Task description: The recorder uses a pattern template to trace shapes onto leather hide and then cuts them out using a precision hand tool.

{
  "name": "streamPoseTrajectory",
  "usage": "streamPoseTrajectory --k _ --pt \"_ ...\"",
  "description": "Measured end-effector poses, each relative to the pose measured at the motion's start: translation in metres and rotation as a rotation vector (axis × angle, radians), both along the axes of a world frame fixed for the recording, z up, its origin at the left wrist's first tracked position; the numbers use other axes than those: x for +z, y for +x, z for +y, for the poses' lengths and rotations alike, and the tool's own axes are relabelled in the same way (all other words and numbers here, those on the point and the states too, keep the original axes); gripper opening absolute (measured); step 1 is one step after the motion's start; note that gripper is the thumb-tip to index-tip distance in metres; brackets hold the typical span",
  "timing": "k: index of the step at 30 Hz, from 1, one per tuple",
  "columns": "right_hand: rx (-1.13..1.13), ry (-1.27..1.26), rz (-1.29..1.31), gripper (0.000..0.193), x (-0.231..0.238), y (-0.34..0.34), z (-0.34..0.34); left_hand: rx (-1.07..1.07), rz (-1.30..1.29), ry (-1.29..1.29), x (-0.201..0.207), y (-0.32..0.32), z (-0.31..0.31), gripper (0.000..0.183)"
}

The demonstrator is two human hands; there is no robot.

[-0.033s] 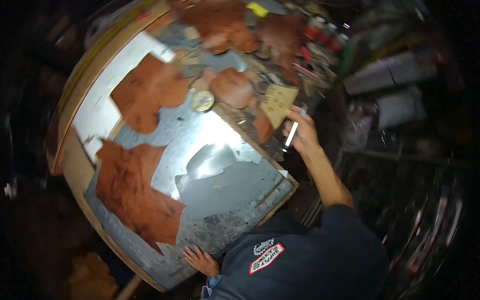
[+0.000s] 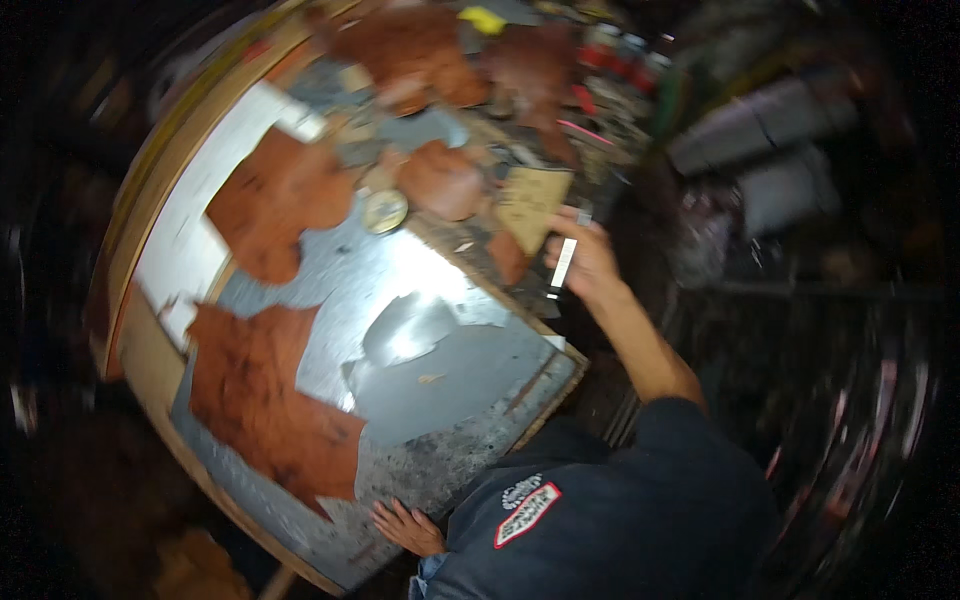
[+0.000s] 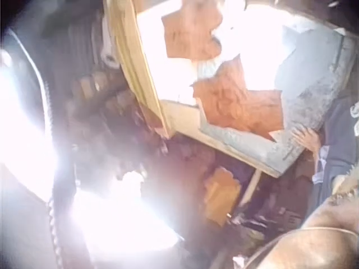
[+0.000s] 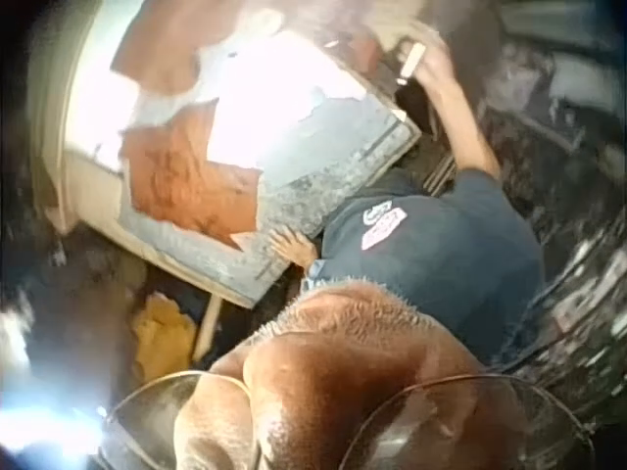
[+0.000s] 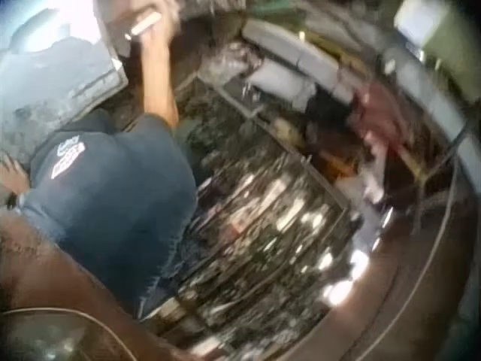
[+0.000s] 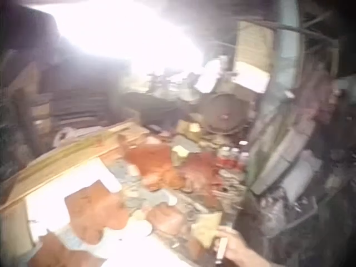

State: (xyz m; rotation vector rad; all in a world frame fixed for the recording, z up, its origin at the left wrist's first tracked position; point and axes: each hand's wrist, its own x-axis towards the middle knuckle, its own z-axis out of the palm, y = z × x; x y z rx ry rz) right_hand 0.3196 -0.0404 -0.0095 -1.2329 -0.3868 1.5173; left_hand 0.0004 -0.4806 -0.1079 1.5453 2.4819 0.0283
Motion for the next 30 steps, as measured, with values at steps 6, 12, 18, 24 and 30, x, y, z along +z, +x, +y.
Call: streamPoseTrajectory --k 6,12,18,24,30 --pt "0.131 -0.089 0.063 0.027 -0.006 -0.028 -0.025 -0.093 0.195 0.071 -0.025 -0.012 -0.028 0.054" --pt "0.089 -0.114 0.100 0.029 -0.005 -0.019 -0.048 -0.291 0.199 0.168 -0.035 -0.027 -0.038 0.057" --pt "-0.070 0.064 0.043 0.027 0.037 0.028 -0.023 -0.586 0.588 0.215 -0.051 -0.038 -0.082 0.051" --pt "-0.054 0.265 0.084 0.026 0.074 0.028 -0.007 -0.587 0.465 0.271 -0.055 -0.030 -0.100 0.052" --pt "-0.041 0.216 0.105 0.025 0.066 0.016 0.004 -0.506 0.438 0.272 -0.050 -0.014 -0.094 0.053"
